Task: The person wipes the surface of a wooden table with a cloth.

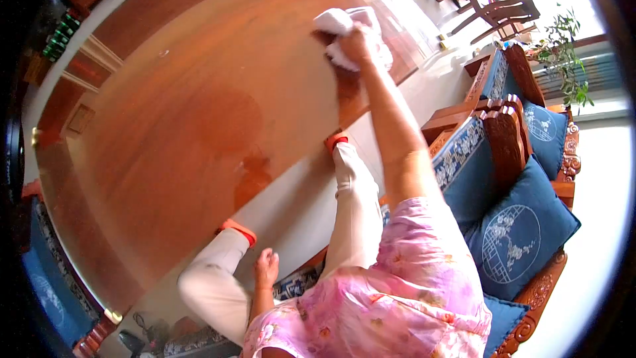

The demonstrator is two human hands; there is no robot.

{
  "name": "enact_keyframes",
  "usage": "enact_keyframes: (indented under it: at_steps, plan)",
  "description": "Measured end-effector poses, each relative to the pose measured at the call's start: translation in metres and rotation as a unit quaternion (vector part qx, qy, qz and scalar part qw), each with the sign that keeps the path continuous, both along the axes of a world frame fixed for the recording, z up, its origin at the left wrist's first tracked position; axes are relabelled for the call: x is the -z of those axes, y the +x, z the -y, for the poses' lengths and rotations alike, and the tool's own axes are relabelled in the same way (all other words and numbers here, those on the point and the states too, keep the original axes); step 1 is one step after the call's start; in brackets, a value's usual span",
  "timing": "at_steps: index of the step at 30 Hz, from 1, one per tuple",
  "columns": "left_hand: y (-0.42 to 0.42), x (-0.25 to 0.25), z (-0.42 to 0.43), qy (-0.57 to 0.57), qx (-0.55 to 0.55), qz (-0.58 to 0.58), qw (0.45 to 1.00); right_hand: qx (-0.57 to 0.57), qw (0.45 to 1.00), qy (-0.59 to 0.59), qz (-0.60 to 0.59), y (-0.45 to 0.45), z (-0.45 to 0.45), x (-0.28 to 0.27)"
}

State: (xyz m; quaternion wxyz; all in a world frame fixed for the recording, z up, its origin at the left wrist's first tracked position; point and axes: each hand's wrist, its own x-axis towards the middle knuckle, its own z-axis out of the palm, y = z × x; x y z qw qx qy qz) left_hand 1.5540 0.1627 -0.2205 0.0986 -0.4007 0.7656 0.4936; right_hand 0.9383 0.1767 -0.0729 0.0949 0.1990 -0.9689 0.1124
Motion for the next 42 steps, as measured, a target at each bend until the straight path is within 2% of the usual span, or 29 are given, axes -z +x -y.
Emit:
enact_keyframes:
  at_steps: [1, 2, 3, 4, 5, 6, 7, 10, 15, 16, 19, 20, 22, 23, 26, 28, 32, 37, 42]
  plan:
    - [-0.006, -0.01, -0.001, 0.007, -0.004, -0.003, 1.0, -0.007, 0.999, -0.039, 0.024, 0.054, 0.022, -0.021]
    - [-0.004, -0.009, -0.005, -0.007, 0.007, -0.034, 0.999, -0.072, 0.994, -0.075, 0.009, 0.075, 0.032, -0.002]
    - [-0.002, -0.003, -0.007, -0.022, 0.019, -0.067, 0.997, -0.089, 0.994, -0.062, 0.001, 0.122, 0.052, -0.018]
    - [-0.004, -0.003, -0.011, -0.039, 0.034, -0.098, 0.994, -0.105, 0.994, -0.007, 0.025, 0.147, 0.069, -0.01]
    - [-0.011, -0.016, -0.01, -0.042, 0.046, -0.107, 0.992, -0.162, 0.976, -0.139, 0.032, 0.184, 0.076, -0.01]
    - [-0.018, -0.033, -0.007, -0.046, 0.058, -0.112, 0.991, -0.162, 0.984, -0.032, 0.072, 0.225, 0.09, -0.029]
    - [-0.028, -0.054, -0.003, -0.046, 0.074, -0.117, 0.989, -0.187, 0.98, -0.015, 0.068, 0.258, 0.102, -0.027]
    - [-0.059, -0.097, 0.013, -0.152, 0.131, -0.153, 0.968, -0.323, 0.946, -0.029, 0.02, 0.316, 0.108, -0.026]
    - [-0.092, -0.114, 0.041, -0.23, 0.237, -0.182, 0.926, -0.273, 0.957, -0.079, 0.06, 0.246, 0.076, -0.023]
    - [-0.098, -0.113, 0.047, -0.226, 0.278, -0.156, 0.921, -0.223, 0.973, -0.055, 0.031, 0.214, 0.071, -0.013]
    - [-0.119, -0.094, 0.067, -0.214, 0.395, -0.108, 0.887, -0.101, 0.988, -0.093, 0.076, 0.135, 0.029, -0.037]
    - [-0.126, -0.088, 0.07, -0.205, 0.42, -0.1, 0.878, -0.059, 0.994, -0.071, 0.058, 0.104, 0.022, -0.029]
    - [-0.141, -0.076, 0.075, -0.186, 0.469, -0.084, 0.859, -0.003, 0.999, -0.042, 0.024, 0.069, 0.007, -0.048]
    - [-0.147, -0.065, 0.076, -0.172, 0.47, -0.102, 0.859, 0.03, 0.997, -0.063, 0.023, 0.034, 0.0, -0.031]
    - [-0.165, -0.054, 0.068, -0.142, 0.465, -0.097, 0.869, 0.09, 0.995, -0.025, 0.044, -0.04, -0.01, -0.025]
    - [-0.17, -0.055, 0.059, -0.144, 0.463, -0.144, 0.863, 0.133, 0.99, -0.014, 0.037, -0.082, -0.01, -0.022]
    - [-0.163, -0.061, 0.058, -0.094, 0.492, -0.154, 0.852, 0.155, 0.988, 0.006, 0.02, -0.177, -0.005, -0.003]
    - [-0.161, -0.076, 0.076, -0.031, 0.446, -0.131, 0.885, 0.203, 0.979, 0.024, 0.024, -0.221, 0.016, -0.012]
    - [-0.116, -0.052, 0.079, -0.017, 0.409, -0.072, 0.91, 0.291, 0.955, 0.019, 0.062, -0.272, 0.048, 0.007]
